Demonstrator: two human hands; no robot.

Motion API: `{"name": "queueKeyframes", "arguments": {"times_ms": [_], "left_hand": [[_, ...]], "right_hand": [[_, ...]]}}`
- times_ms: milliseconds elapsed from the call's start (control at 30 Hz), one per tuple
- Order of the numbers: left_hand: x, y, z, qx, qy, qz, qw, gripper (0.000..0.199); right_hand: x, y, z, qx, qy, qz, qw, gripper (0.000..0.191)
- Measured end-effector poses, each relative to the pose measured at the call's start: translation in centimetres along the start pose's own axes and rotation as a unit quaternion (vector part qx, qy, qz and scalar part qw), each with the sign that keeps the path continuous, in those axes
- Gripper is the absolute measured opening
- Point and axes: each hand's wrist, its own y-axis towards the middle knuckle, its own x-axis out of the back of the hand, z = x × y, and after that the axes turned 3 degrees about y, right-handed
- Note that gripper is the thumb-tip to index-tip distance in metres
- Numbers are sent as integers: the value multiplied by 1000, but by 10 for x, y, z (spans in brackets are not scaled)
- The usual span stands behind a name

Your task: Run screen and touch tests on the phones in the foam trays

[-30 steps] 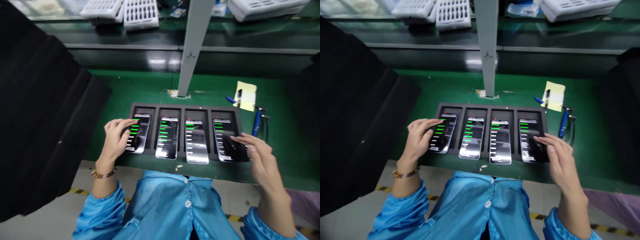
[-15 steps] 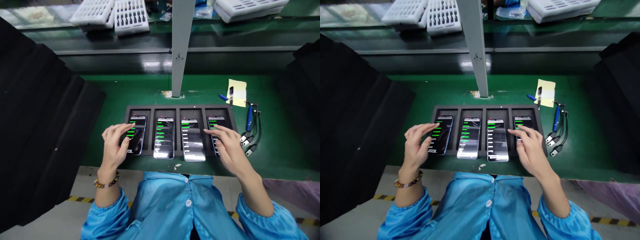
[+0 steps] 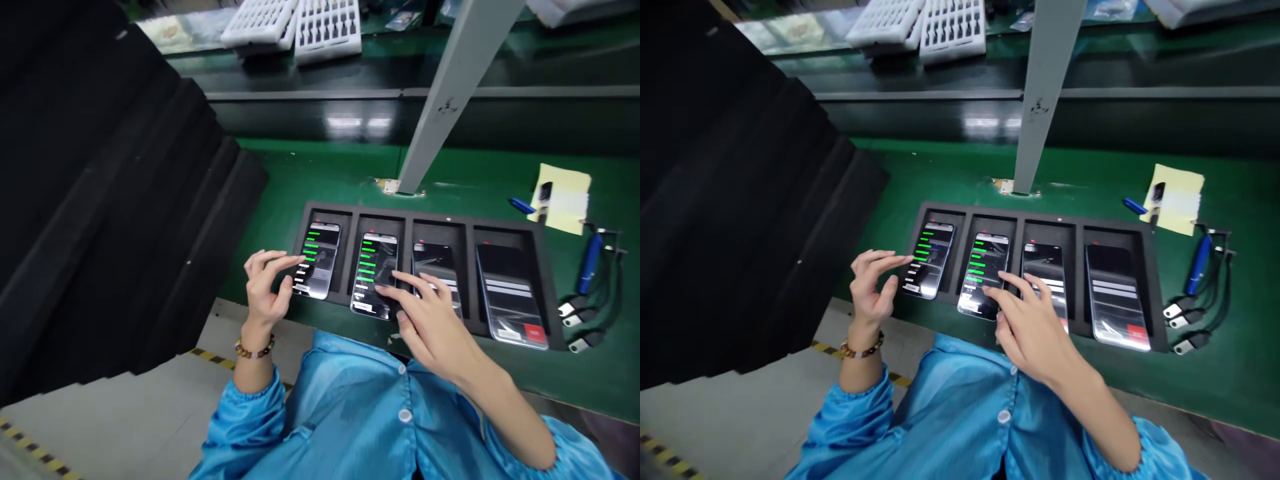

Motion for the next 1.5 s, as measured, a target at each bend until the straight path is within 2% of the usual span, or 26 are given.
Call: {"name": "queueKeyframes", "arguments": {"times_ms": [167,333,533,633,733,833,900,1000,1067,1200,1367,1433,1500], "left_hand": [[1,-8,2,-36,-14,-4,999,37],[-2,-8,7,-33,-11,41,999,38],[-3,-3,10,-24,-18,-5,1000,38],[-7,3,9,-20,-29,-18,999,38],[-11,9,3,-29,-35,-19,999,38],[-13,13,-6,-47,-33,0,998,37],[-14,16,-13,-53,-29,15,998,36],[-14,19,-19,-53,-20,30,998,35],[-12,20,-20,-47,-15,34,998,35],[-8,16,-18,-26,-4,45,999,36],[-4,10,-16,-18,11,56,998,38],[-4,10,-16,-18,20,61,998,40],[-5,11,-15,-19,29,81,996,41]], "right_hand": [[9,-10,-8,-28,-7,-34,999,51],[34,-32,-29,-98,-27,-102,990,46],[67,-76,-68,-211,-80,-199,953,42],[71,-92,-79,-241,-93,-206,944,41],[68,-96,-81,-251,-101,-194,943,41],[61,-89,-75,-250,-112,-190,943,41],[56,-80,-67,-225,-102,-180,952,41],[47,-63,-54,-169,-65,-122,976,45],[41,-52,-46,-150,-54,-91,983,46],[24,-22,-30,-127,-44,-92,987,48],[3,20,-9,-66,-15,-51,996,44],[4,23,-5,-62,-13,-49,997,43],[11,13,-8,-65,-10,-64,996,43]]}}
